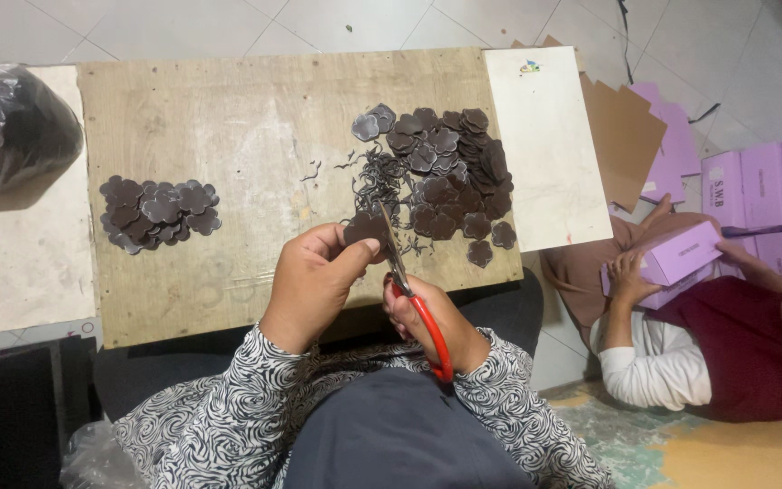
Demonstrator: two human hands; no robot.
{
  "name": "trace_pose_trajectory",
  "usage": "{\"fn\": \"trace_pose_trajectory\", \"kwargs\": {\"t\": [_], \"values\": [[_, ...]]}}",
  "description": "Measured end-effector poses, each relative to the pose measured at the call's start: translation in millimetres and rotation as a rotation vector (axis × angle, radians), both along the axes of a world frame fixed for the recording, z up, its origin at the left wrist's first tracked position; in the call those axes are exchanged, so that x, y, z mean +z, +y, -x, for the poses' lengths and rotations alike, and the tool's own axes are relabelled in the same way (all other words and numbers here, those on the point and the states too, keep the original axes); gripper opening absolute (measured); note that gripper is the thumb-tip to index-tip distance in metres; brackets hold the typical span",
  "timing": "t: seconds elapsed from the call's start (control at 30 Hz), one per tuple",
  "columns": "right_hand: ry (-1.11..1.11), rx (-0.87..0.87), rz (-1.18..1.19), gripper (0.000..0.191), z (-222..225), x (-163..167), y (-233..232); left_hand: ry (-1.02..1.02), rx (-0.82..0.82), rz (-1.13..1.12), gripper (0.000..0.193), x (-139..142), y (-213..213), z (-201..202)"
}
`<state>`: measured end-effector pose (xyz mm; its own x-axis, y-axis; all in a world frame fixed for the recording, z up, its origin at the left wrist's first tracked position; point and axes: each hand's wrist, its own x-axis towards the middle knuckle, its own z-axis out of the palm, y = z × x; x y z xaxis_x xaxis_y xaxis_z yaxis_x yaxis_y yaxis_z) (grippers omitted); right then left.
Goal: The person sits on the floor and uses red-handled scissors to cut flower-shaped pieces from dark brown material. They hold each piece in the left hand and trim the edges with the right hand, placing finished shapes on a wooden board. A second person assembles purple boxes in the background.
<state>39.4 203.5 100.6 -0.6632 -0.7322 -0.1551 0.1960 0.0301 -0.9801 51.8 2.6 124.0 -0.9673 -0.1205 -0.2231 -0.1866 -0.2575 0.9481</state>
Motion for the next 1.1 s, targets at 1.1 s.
{"fn": "trace_pose_trajectory", "kwargs": {"t": [1.1], "values": [[-0.06, 0.016, 0.097, 0.057, 0.1, -5.4, -0.7, 0.018, 0.005, -0.011, 0.012, 0.9, 1.2, -2.1]]}}
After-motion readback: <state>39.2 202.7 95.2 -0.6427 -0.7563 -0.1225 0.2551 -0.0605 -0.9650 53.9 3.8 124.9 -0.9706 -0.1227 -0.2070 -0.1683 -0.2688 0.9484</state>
